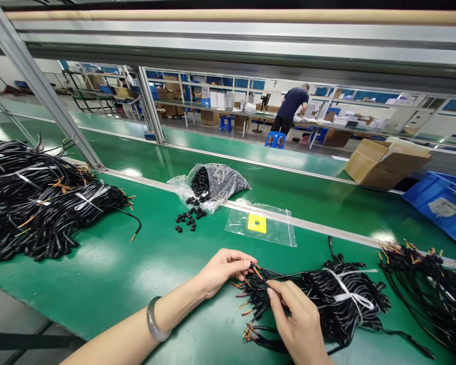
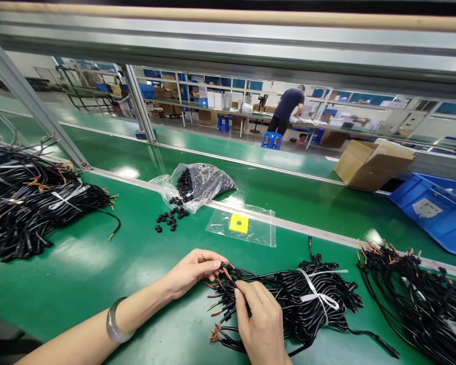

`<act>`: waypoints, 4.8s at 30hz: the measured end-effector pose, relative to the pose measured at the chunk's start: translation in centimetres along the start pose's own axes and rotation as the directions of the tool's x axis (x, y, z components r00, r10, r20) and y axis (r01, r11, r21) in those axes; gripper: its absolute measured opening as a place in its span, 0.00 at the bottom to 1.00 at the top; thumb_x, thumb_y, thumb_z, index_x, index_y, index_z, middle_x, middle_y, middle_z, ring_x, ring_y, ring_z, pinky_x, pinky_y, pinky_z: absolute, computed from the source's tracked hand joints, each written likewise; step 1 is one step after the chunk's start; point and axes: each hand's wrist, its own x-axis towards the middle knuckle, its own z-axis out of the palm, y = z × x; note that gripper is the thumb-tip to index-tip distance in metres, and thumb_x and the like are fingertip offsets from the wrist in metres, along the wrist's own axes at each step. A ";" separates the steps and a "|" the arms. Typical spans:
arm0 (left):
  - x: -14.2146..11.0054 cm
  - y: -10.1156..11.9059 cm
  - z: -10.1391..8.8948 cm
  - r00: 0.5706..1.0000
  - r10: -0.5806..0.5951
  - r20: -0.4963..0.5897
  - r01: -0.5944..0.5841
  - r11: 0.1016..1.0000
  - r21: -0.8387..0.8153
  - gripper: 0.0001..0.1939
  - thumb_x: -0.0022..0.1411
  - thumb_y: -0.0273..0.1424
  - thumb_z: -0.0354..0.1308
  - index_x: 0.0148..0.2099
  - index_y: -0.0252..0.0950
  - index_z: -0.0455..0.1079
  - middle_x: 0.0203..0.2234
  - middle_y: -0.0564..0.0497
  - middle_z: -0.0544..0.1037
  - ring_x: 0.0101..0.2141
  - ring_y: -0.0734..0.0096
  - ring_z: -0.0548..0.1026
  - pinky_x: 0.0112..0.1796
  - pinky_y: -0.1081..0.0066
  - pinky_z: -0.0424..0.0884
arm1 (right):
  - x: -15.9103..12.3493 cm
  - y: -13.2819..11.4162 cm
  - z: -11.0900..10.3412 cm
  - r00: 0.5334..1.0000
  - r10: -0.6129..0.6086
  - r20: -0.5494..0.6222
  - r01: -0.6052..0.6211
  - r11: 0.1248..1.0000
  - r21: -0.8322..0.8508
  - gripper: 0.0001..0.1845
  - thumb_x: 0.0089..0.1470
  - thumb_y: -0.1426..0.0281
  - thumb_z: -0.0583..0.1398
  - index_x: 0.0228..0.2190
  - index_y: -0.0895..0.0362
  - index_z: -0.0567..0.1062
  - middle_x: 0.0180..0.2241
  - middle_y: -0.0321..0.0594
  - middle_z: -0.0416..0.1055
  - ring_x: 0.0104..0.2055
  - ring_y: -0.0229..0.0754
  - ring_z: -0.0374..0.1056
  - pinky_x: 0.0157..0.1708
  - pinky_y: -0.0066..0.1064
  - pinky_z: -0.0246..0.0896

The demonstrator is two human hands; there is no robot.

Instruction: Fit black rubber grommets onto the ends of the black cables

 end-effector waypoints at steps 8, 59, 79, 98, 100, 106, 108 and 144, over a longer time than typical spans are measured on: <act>-0.8 0.5 0.0 0.997 0.067 0.027 -0.068 0.995 0.071 0.17 0.49 0.37 0.69 0.39 0.31 0.78 0.28 0.46 0.79 0.25 0.78 0.72 0.28 0.80 0.68 | -0.2 0.2 0.0 0.999 0.008 0.039 -0.008 1.000 0.014 0.06 0.60 0.76 0.54 0.37 0.60 0.71 0.28 0.39 0.67 0.30 0.34 0.65 0.31 0.25 0.59; -2.1 -2.3 1.7 0.765 0.622 0.171 -0.597 0.583 0.551 0.06 0.58 0.30 0.63 0.35 0.32 0.77 0.25 0.49 0.78 0.25 0.75 0.74 0.31 0.79 0.68 | -0.1 0.0 -0.4 0.997 0.008 0.074 -0.015 0.995 0.094 0.06 0.60 0.78 0.54 0.31 0.59 0.69 0.26 0.36 0.66 0.27 0.33 0.60 0.28 0.26 0.52; -1.6 -1.6 1.4 0.820 0.534 0.207 -0.545 0.616 0.569 0.09 0.60 0.32 0.58 0.37 0.30 0.73 0.29 0.47 0.77 0.28 0.75 0.73 0.32 0.78 0.69 | 0.3 0.6 -1.1 0.990 -0.093 0.108 0.096 0.995 -0.023 0.05 0.60 0.75 0.55 0.39 0.60 0.71 0.31 0.40 0.70 0.32 0.37 0.64 0.34 0.29 0.56; -1.4 -2.3 1.5 0.748 0.600 0.284 -0.626 0.495 0.603 0.09 0.62 0.33 0.58 0.35 0.32 0.75 0.26 0.48 0.78 0.27 0.73 0.73 0.31 0.77 0.68 | 0.2 0.1 -0.8 0.993 -0.022 0.118 0.016 0.998 0.054 0.07 0.59 0.77 0.54 0.30 0.59 0.70 0.25 0.37 0.66 0.27 0.34 0.60 0.28 0.27 0.51; -1.4 -2.4 1.6 0.745 0.606 0.280 -0.630 0.499 0.596 0.09 0.62 0.32 0.58 0.35 0.32 0.75 0.26 0.48 0.78 0.27 0.74 0.74 0.32 0.77 0.68 | 0.3 0.1 -0.9 0.994 -0.023 0.106 0.016 0.998 0.066 0.07 0.59 0.77 0.54 0.31 0.59 0.71 0.26 0.38 0.66 0.27 0.35 0.60 0.28 0.27 0.51; -1.3 -2.3 1.7 0.736 0.615 0.282 -0.636 0.488 0.597 0.08 0.62 0.30 0.58 0.35 0.31 0.75 0.26 0.48 0.78 0.27 0.74 0.73 0.31 0.78 0.67 | 0.3 0.3 -0.9 0.993 -0.004 0.119 -0.003 0.998 0.058 0.07 0.60 0.77 0.54 0.31 0.59 0.70 0.26 0.37 0.66 0.27 0.34 0.60 0.28 0.27 0.51; -1.3 -2.4 1.7 0.735 0.615 0.286 -0.638 0.485 0.598 0.08 0.62 0.30 0.58 0.35 0.30 0.75 0.27 0.48 0.78 0.27 0.74 0.73 0.32 0.78 0.67 | 0.2 0.3 -0.9 0.992 -0.002 0.124 -0.005 0.998 0.058 0.07 0.60 0.77 0.54 0.31 0.59 0.70 0.25 0.37 0.66 0.27 0.34 0.59 0.28 0.27 0.51; -0.9 -2.2 1.8 0.849 0.494 0.190 -0.517 0.699 0.494 0.10 0.54 0.32 0.65 0.35 0.29 0.77 0.26 0.47 0.78 0.26 0.74 0.74 0.30 0.79 0.68 | 0.1 0.7 -0.9 0.987 -0.066 0.143 0.057 0.996 0.067 0.06 0.59 0.79 0.56 0.37 0.60 0.70 0.31 0.38 0.69 0.33 0.35 0.62 0.35 0.28 0.56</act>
